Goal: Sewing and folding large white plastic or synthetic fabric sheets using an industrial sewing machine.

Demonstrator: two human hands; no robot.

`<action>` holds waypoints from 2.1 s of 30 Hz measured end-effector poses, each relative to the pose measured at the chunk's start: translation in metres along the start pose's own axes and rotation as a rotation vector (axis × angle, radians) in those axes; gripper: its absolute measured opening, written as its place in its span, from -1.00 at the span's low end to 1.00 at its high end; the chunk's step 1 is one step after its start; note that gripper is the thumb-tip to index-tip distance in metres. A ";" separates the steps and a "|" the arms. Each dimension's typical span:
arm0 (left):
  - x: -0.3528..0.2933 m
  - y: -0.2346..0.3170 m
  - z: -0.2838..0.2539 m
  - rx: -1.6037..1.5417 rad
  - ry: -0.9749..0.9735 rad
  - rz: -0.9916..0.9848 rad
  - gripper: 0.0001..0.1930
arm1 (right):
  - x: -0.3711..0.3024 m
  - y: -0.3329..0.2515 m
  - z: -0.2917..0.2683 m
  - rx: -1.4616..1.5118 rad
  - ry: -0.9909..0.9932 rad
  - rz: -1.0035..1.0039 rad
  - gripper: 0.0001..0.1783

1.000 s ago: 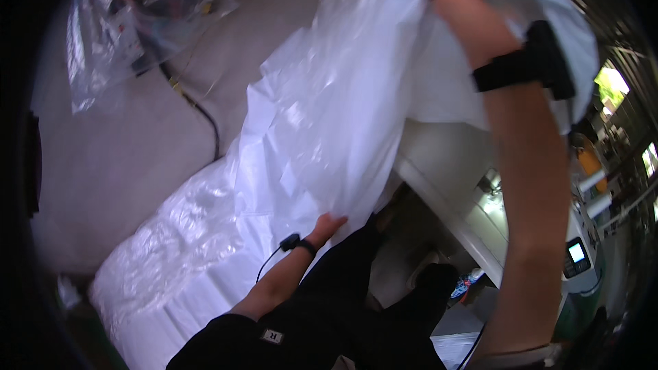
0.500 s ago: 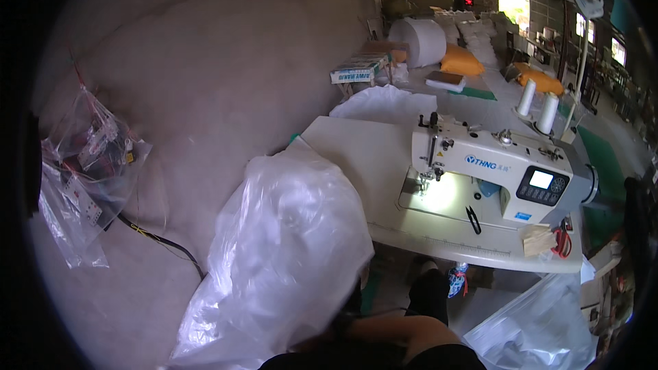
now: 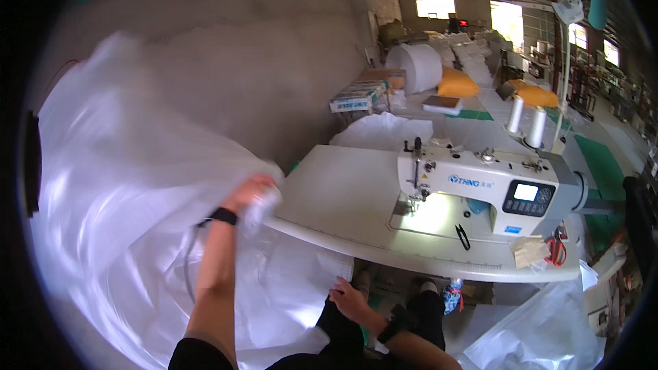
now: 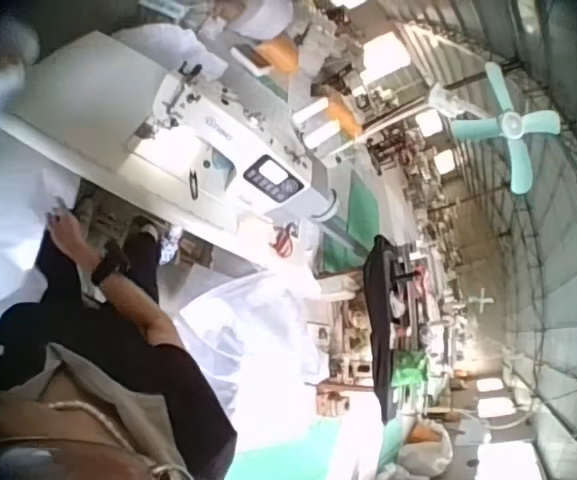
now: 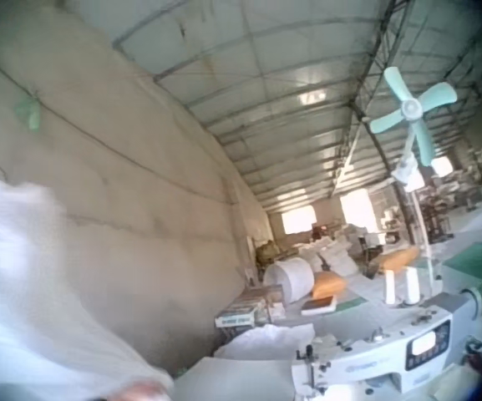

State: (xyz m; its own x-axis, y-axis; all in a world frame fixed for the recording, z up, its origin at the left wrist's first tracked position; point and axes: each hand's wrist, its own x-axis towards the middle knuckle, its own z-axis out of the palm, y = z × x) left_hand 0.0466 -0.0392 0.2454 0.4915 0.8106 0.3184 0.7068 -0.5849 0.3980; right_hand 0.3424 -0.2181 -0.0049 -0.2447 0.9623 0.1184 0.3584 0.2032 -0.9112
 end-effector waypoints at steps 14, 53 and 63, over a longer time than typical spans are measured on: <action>-0.236 0.069 0.261 0.257 -0.863 -0.228 -0.69 | 0.070 -0.056 -0.082 0.076 0.460 -0.282 -0.01; 0.025 -0.109 0.185 0.116 0.150 -0.309 -0.40 | 0.052 -0.049 -0.025 0.113 0.020 -0.276 -0.76; 0.046 -0.105 0.163 0.450 0.134 0.203 -0.58 | -0.008 -0.013 0.088 0.275 -0.891 0.188 -0.61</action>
State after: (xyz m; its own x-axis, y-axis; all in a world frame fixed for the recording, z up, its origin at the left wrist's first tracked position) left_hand 0.0778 0.0645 0.0784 0.5928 0.6539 0.4701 0.7675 -0.6356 -0.0837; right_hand 0.2606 -0.2439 -0.0285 -0.8423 0.4601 -0.2807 0.2653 -0.0994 -0.9590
